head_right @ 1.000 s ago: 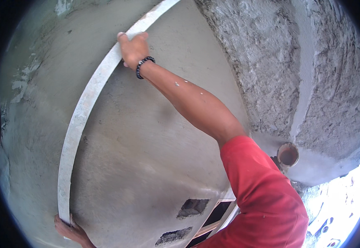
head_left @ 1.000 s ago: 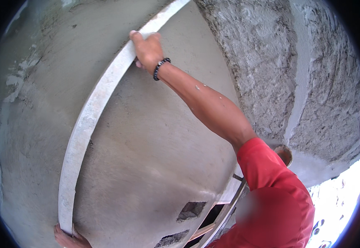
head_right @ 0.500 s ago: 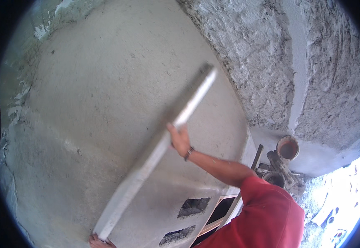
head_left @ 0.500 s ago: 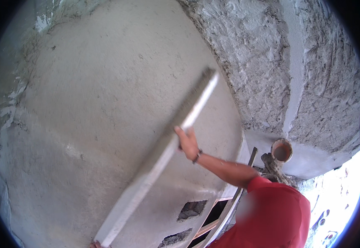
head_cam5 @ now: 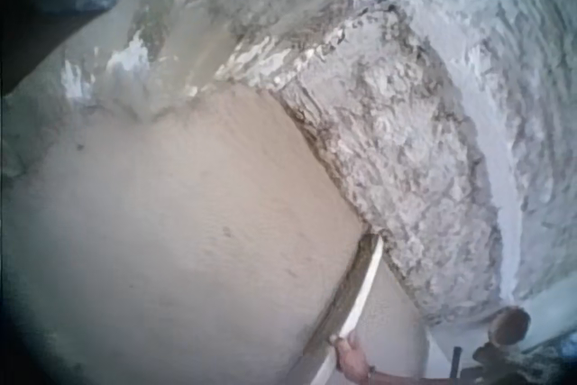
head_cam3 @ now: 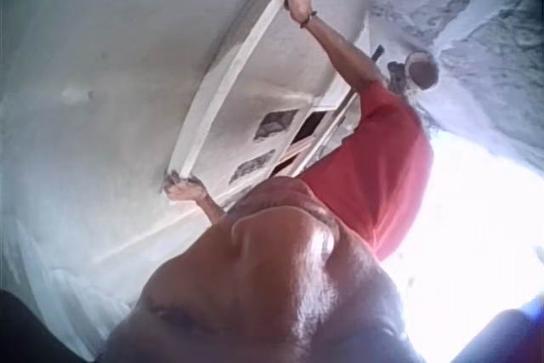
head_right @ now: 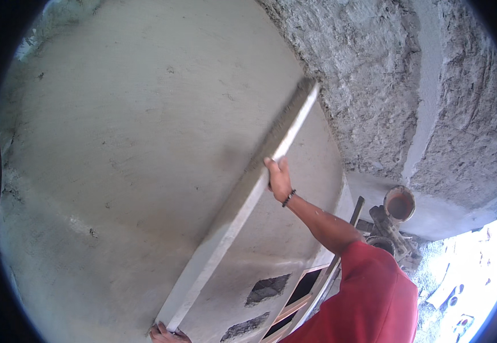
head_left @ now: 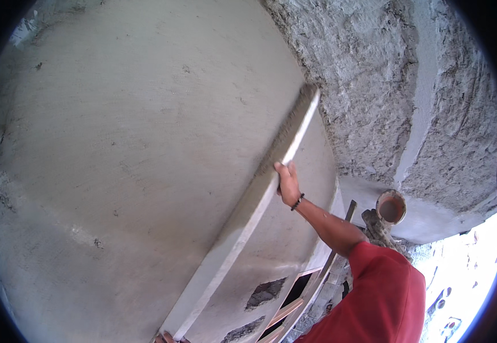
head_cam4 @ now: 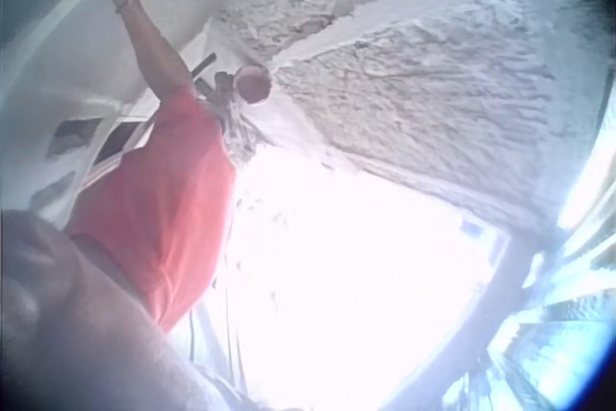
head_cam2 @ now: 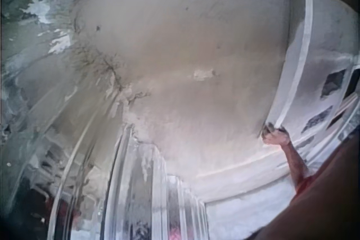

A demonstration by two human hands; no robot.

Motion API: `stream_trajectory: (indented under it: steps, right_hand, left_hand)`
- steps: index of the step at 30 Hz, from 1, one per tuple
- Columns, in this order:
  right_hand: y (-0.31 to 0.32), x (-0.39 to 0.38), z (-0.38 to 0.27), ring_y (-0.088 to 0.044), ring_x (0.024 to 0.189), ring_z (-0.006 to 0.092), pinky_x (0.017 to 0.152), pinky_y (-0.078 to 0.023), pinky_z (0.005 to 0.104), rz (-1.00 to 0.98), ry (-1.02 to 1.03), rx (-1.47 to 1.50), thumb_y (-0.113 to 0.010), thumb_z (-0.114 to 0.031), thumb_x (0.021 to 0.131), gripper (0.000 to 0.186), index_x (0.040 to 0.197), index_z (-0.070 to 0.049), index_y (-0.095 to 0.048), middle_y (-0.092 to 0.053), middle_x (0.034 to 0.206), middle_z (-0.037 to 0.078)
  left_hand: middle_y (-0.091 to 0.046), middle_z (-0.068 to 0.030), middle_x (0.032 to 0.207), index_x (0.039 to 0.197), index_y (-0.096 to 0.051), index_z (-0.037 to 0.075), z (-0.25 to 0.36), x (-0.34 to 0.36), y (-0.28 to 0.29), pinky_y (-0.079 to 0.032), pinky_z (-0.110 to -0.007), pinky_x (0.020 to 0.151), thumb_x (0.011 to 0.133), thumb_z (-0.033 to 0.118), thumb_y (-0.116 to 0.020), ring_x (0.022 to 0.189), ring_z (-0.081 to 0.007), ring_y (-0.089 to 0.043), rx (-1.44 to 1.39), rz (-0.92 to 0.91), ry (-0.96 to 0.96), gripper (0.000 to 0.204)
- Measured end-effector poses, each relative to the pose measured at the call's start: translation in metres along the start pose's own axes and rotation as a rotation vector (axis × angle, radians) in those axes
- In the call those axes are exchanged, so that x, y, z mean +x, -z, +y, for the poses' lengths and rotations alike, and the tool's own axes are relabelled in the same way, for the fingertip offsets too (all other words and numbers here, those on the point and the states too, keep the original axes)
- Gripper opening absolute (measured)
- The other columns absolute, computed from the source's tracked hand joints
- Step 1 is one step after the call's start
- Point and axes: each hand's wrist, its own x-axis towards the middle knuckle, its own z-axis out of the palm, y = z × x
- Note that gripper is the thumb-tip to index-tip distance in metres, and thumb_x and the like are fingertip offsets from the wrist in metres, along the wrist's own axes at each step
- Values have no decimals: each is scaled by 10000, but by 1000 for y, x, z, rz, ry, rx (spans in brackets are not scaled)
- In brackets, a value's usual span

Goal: The person applies plaster to a wall using a long level and a trowel. The person slides the level across the wet plaster to flatten it, then scoops more plaster from a bucket with the trowel and applies it to gaps in the wall surface.

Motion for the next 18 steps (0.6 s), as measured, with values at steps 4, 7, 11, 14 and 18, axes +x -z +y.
stream_trajectory:
  steps: [4, 7, 11, 14, 18]
  right_hand:
    - [-29, 4, -39, -507, 460, 111, 311, -366, 258, -51, 56, -53, -536, -338, 897, 349, 1036, -43, -412, -545, 710, 53]
    - [-51, -1, -65, -525, 486, 113, 327, -397, 247, -79, 83, -32, -535, -330, 914, 370, 1051, -16, -397, -552, 734, 70]
    - [-74, -5, -88, -545, 517, 114, 345, -418, 248, -165, 153, -68, -535, -338, 926, 394, 1069, -4, -384, -553, 743, 74]
    - [-97, -8, -115, -554, 530, 116, 354, -430, 252, -199, 243, -90, -537, -350, 931, 425, 1075, 15, -375, -552, 750, 77]
    - [-136, -6, -154, -564, 554, 132, 368, -452, 262, -278, 340, -100, -542, -371, 927, 485, 1071, 48, -347, -547, 780, 108]
  left_hand:
    - [-553, -229, 1004, 1042, -615, 1, 3, 27, 13, -402, -560, 761, 944, 507, -362, 909, -424, -522, 25, -78, 86, 575]
    - [-552, -261, 995, 1051, -618, -30, -8, 34, 18, -399, -568, 778, 943, 556, -314, 908, -454, -514, -8, -53, 123, 669]
    - [-561, -274, 1004, 1072, -607, -43, -20, 39, 16, -395, -576, 787, 938, 558, -311, 908, -465, -512, -10, -31, 151, 684]
    - [-565, -280, 1027, 1097, -589, -37, -24, 54, 27, -392, -574, 787, 938, 529, -328, 905, -478, -513, 16, -65, 170, 643]
    - [-560, -278, 1063, 1138, -568, -19, -39, 65, 34, -388, -568, 813, 945, 537, -337, 932, -476, -516, 54, -23, 185, 633]
